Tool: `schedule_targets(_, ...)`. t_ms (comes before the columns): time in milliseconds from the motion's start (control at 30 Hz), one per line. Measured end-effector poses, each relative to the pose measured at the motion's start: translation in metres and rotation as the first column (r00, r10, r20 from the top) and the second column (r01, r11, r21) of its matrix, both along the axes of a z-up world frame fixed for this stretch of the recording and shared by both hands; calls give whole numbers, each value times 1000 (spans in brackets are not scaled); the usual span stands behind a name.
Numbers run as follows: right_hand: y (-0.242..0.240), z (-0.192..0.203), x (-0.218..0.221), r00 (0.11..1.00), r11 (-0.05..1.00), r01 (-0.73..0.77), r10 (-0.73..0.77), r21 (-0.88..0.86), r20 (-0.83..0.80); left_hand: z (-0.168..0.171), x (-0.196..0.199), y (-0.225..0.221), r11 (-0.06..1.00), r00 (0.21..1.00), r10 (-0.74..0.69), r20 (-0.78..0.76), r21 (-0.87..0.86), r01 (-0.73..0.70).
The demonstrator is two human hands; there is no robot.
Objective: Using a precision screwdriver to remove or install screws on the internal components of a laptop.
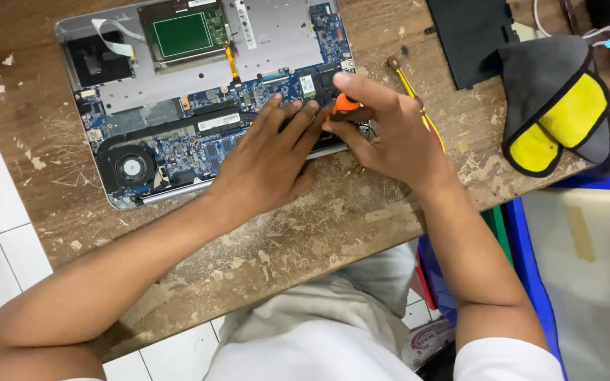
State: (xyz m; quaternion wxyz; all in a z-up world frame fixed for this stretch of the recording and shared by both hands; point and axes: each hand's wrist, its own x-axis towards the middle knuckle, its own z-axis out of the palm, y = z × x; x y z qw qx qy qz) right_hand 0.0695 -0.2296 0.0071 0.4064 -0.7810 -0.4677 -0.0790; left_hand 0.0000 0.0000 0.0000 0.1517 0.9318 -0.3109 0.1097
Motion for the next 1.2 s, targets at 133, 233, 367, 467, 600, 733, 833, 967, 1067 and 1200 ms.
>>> schedule_targets(133,2,11,8,961,969,-227,239,94,-142,-3,2,0,999,1000,0,12,41,0)
schedule_targets(233,-3,-2,6,986,990,-129,134,50,-101,-6,1,-1,990,999,13,30,140,-17)
schedule_targets(367,2,3,8,997,997,-81,81,12,-9,-7,2,-1,987,998,0,55,162,-9)
schedule_targets(467,7,18,20,992,990,-130,129,-49,-13,-7,1,-1,982,998,6,55,186,-16)
schedule_targets(600,17,40,39,973,973,-196,208,122,-98,-8,0,1,987,997,7,80,160,-19)
schedule_targets(733,40,19,56,992,987,-7,27,158,-126,-2,0,3,988,997,-10,76,153,-2)
schedule_targets(833,48,-16,72,966,972,69,-10,222,-258,4,0,4,986,998,12,65,164,-22)
schedule_targets(967,68,-11,67,942,949,60,49,310,-332,12,2,8,995,998,-21,62,97,15)
schedule_targets(1067,73,-12,67,921,939,74,65,335,-385,14,2,9,998,999,-27,31,63,25)
schedule_targets(1200,73,-13,71,907,927,63,102,370,-409,10,2,7,996,999,-31,39,80,28)
